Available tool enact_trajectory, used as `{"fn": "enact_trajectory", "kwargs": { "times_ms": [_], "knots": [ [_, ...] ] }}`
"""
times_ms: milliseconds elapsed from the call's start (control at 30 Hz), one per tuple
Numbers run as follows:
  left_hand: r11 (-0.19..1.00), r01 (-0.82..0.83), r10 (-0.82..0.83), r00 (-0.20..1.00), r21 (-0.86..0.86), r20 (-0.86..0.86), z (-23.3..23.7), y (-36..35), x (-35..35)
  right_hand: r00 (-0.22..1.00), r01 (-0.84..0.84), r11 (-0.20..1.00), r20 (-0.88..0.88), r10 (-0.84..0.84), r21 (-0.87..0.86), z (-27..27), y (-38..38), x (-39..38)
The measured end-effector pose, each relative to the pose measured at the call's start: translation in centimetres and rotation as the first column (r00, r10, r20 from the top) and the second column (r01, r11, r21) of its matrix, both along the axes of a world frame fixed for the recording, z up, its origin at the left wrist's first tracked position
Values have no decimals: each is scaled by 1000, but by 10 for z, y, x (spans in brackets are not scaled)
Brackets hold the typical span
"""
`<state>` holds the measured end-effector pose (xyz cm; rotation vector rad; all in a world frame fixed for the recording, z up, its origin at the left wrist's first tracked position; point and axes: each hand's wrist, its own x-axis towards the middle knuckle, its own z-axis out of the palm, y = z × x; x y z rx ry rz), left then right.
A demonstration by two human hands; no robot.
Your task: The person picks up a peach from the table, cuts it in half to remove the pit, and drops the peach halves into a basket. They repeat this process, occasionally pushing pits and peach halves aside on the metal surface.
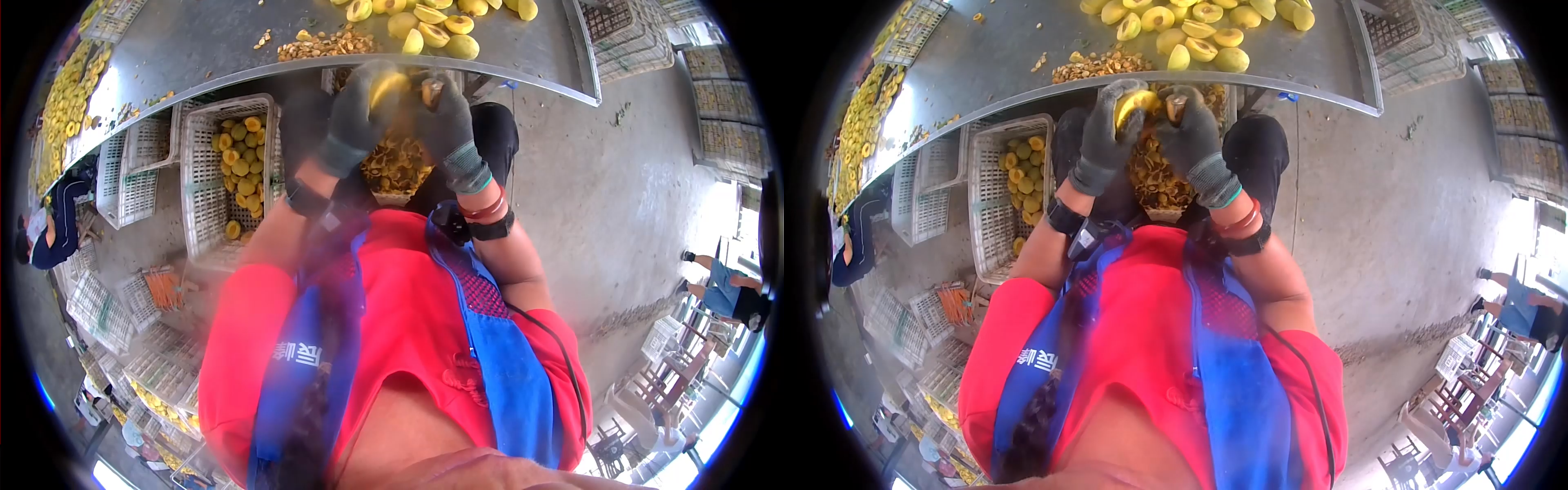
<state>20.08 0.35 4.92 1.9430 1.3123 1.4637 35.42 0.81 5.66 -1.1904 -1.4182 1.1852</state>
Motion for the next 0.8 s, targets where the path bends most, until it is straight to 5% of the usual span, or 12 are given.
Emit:
{"fn": "enact_trajectory", "kwargs": {
  "times_ms": [100,200,267,400,567,667,800],
  "knots": [
    [994,-105,104,994,19,21,-7,12,-14,997,12,1000,72,-14,26,0,-14,-12],
    [975,48,43,915,-216,400,15,3,-13,998,15,999,58,-13,-34,6,-13,-11],
    [979,82,2,910,-185,415,17,2,-15,998,-27,995,-59,22,-94,-22,-8,-13],
    [978,128,-42,897,-167,441,19,2,-14,981,-94,995,171,97,-27,-7,-16,-14],
    [994,110,-99,956,-26,276,19,1,-10,924,-172,924,382,31,341,-47,-9,-15],
    [996,72,-82,982,60,171,5,7,-10,968,-106,994,231,96,31,-39,-14,-22],
    [986,88,-103,990,145,97,-3,12,-9,974,-217,927,-133,184,-305,2,-20,-20]
  ]
}}
